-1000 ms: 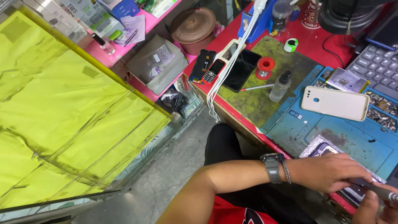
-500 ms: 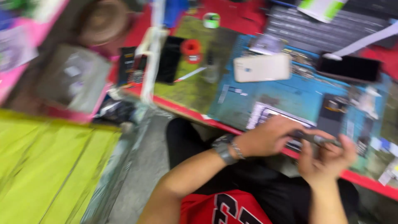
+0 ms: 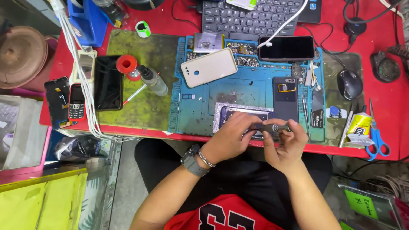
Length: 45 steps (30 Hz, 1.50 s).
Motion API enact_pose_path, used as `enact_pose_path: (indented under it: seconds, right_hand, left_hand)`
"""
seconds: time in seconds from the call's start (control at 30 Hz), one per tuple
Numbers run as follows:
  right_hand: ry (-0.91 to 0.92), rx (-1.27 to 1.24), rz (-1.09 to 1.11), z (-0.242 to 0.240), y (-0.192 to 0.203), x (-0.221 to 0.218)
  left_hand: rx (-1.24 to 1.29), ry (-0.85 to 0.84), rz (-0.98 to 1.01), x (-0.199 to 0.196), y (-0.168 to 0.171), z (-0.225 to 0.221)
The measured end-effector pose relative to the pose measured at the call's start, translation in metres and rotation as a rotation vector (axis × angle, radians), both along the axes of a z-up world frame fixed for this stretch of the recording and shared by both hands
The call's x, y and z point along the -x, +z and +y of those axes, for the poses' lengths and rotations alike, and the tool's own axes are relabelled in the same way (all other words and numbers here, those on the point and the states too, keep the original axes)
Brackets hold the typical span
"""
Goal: Scraping off excess adhesive residue from the frame of a smartphone using a small metal tool to prepare it for a new screen or back panel.
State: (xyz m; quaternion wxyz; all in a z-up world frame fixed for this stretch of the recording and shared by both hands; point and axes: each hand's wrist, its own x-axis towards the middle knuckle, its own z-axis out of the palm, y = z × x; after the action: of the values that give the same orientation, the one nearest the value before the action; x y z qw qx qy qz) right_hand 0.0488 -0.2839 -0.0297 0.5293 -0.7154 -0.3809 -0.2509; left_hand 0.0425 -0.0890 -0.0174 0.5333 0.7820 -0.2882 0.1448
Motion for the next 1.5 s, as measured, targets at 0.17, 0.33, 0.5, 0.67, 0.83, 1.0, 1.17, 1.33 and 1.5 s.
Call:
enact_pose_path:
  seconds: [0.17, 0.33, 0.5, 0.67, 0.83, 1.0, 1.17, 1.33, 1.5]
  right_hand:
    - [0.038, 0.003, 0.011, -0.002, -0.002, -0.002]
    - [0.045, -0.001, 0.027, -0.002, -0.008, 0.001]
    - [0.014, -0.007, 0.086, -0.012, -0.019, -0.002]
    - [-0.11, -0.049, 0.14, -0.043, -0.023, -0.029]
    - [-0.162, -0.051, 0.223, -0.049, -0.035, -0.04]
    - [-0.165, -0.02, 0.243, -0.046, -0.037, -0.041]
    - [-0.168, -0.002, 0.267, -0.047, -0.042, -0.047]
    - [-0.162, 0.013, 0.283, -0.044, -0.04, -0.045]
    - [-0.167, 0.047, 0.266, -0.041, -0.039, -0.045]
  left_hand:
    - [0.003, 0.002, 0.021, 0.001, -0.001, -0.001]
    - [0.013, 0.011, 0.049, 0.002, -0.005, -0.002]
    - [0.003, 0.068, 0.077, 0.004, -0.023, -0.007]
    - [-0.583, 0.088, 0.03, 0.011, -0.019, -0.005]
    - [-0.701, 0.039, -0.115, 0.014, -0.015, -0.022]
    - [-0.767, 0.043, -0.159, 0.013, -0.015, -0.031]
    - [-0.795, 0.006, -0.118, 0.011, -0.013, -0.03]
    - [-0.798, -0.009, -0.104, 0.01, -0.011, -0.03]
    - [-0.8, -0.009, -0.097, 0.01, -0.01, -0.031]
